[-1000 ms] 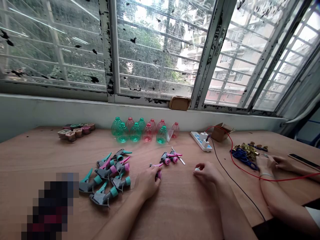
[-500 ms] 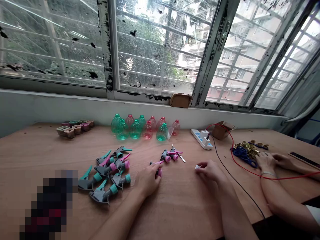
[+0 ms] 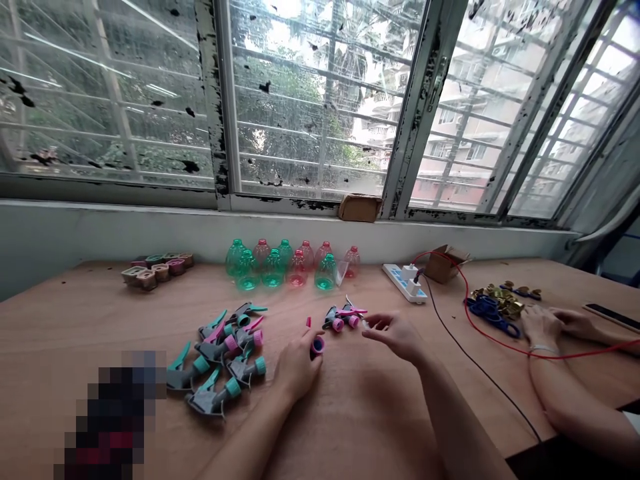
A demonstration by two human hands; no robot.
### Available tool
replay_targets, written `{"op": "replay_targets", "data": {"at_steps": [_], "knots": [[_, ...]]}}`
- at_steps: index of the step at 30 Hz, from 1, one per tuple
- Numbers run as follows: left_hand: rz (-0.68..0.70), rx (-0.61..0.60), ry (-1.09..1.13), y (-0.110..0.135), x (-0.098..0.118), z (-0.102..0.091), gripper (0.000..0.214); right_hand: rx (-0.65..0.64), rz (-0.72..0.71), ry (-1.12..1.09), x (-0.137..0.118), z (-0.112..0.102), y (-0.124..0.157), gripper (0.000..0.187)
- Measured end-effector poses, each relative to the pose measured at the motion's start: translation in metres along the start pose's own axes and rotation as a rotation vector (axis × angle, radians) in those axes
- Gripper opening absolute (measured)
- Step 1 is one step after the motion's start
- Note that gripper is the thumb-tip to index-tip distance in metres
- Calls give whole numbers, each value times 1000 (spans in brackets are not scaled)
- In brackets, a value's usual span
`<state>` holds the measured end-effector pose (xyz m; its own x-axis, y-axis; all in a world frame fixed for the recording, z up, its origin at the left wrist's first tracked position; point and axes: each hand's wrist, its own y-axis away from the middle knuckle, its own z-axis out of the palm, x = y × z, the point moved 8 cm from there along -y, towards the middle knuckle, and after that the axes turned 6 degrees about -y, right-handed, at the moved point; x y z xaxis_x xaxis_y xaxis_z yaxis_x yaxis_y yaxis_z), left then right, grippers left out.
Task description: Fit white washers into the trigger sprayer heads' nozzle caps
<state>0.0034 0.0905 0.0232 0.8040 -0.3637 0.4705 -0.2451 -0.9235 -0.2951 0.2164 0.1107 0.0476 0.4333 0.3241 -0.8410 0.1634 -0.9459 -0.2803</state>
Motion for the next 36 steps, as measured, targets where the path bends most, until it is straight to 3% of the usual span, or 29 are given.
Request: {"op": "replay_targets", "data": {"at_steps": [3, 6, 10, 15, 24, 29, 36], "knots": [[-2, 17, 80, -2, -4, 0, 48, -85, -134, 44, -29, 41, -2, 27], [-5, 33, 143, -2, -8, 1, 48, -1, -210, 117, -39, 70, -1, 16], [8, 66, 168, 0, -11, 2, 44, 89, -218, 58, -33, 90, 5, 21], [20, 66, 171, 1, -9, 4, 47, 151, -247, 29, -29, 92, 8, 23], [-7, 20, 212, 1, -9, 4, 57, 95, -336, -20, -25, 94, 11, 39], [11, 43, 249, 0, -9, 5, 52, 85, -416, -28, -31, 93, 17, 24], [59, 17, 119, 4, 1, 8, 38, 121, -399, -18, -26, 90, 17, 14]]}}
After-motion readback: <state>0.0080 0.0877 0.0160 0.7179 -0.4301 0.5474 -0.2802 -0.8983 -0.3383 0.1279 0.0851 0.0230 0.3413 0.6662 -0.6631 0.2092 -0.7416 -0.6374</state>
